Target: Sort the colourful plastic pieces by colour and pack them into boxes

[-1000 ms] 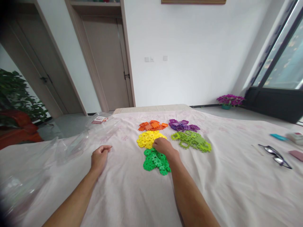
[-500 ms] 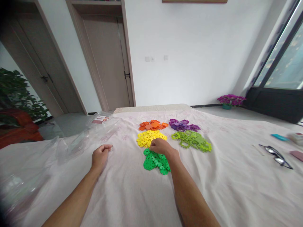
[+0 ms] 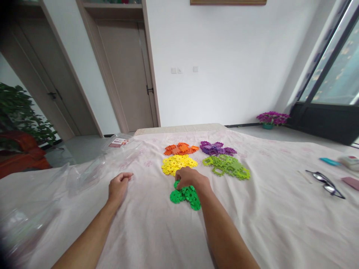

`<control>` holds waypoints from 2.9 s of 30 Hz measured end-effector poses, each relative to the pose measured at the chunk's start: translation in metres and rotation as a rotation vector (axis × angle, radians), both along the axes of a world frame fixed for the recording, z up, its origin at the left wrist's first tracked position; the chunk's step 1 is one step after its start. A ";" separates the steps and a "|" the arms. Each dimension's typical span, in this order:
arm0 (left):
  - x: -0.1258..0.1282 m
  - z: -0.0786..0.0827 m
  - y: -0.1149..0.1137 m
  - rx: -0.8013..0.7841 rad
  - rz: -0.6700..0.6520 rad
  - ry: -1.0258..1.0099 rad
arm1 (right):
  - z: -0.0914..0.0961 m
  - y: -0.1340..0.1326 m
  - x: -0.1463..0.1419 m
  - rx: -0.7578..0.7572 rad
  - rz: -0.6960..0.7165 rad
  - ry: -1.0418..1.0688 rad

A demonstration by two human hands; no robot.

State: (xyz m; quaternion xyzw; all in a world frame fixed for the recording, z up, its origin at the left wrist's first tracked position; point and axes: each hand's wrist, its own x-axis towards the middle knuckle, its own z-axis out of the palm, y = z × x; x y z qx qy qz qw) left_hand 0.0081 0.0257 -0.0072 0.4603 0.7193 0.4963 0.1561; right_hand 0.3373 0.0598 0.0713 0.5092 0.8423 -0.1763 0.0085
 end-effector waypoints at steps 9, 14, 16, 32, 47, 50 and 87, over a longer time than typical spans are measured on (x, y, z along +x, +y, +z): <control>-0.002 -0.001 0.001 -0.032 0.002 0.028 | 0.023 -0.008 0.007 -0.003 -0.071 0.038; -0.003 -0.001 0.002 -0.034 -0.001 0.050 | 0.024 -0.020 -0.030 0.183 -0.017 0.108; -0.003 0.000 0.002 -0.033 0.005 0.050 | 0.018 -0.029 -0.052 0.189 0.032 0.119; -0.005 -0.004 0.004 0.046 0.006 0.058 | -0.048 -0.075 -0.121 0.472 0.190 0.251; 0.002 0.005 -0.002 0.137 -0.024 0.235 | -0.048 -0.073 -0.121 0.485 0.181 0.263; 0.000 0.002 0.000 0.061 -0.058 0.193 | -0.050 -0.072 -0.122 0.490 0.176 0.279; -0.073 0.042 -0.032 -0.417 0.392 0.575 | -0.050 -0.070 -0.120 0.435 0.192 0.313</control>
